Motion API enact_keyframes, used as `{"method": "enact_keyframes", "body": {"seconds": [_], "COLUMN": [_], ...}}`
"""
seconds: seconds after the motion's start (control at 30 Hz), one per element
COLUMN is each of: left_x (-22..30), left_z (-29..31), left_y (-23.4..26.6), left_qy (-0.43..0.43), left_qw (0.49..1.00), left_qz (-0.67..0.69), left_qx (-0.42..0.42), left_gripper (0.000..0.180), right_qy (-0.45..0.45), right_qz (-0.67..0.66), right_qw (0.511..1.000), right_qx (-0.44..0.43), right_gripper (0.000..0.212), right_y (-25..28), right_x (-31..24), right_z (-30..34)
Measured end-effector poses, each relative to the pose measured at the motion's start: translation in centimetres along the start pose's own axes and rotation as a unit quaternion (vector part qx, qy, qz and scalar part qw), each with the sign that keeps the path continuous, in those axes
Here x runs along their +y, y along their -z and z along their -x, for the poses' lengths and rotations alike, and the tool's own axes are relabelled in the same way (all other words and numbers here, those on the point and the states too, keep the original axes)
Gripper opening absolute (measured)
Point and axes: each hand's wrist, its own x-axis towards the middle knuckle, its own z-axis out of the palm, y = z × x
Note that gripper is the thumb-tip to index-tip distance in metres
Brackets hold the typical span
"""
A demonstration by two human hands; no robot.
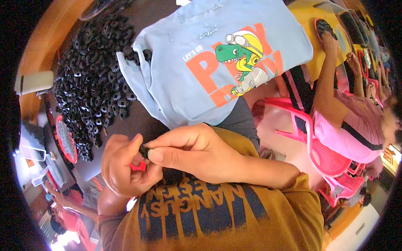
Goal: Assembling small black plastic components at a workshop table.
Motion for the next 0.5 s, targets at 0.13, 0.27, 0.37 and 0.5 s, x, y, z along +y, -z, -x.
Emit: {"method": "enact_keyframes", "body": {"seconds": [0.13,0.27,0.37,0.5], "left_x": [0.01,0.11,0.26,0.53], "left_z": [-0.06,-0.09,-0.08,-0.46], "left_y": [0.1,-0.25,-0.77,-0.63], "left_qy": [-0.006,-0.049,-0.056,-0.007], "left_qw": [1.0,0.995,0.991,0.999], "left_qz": [-0.018,-0.085,-0.118,-0.049], "left_qx": [-0.018,0.011,0.041,0.009], "left_gripper": [0.04,0.039,0.039,0.038], "right_qy": [-0.027,-0.009,0.018,0.03], "right_qz": [-0.036,-0.045,-0.069,-0.085], "right_qw": [0.999,0.999,0.997,0.996], "right_qx": [-0.003,-0.006,-0.008,-0.007], "right_gripper": [0.019,0.02,0.02,0.019], "right_y": [0.34,0.2,0.05,0.21], "right_x": [0.18,0.31,0.27,0.12], "right_z": [-0.12,-0.25,-0.29,-0.27]}}
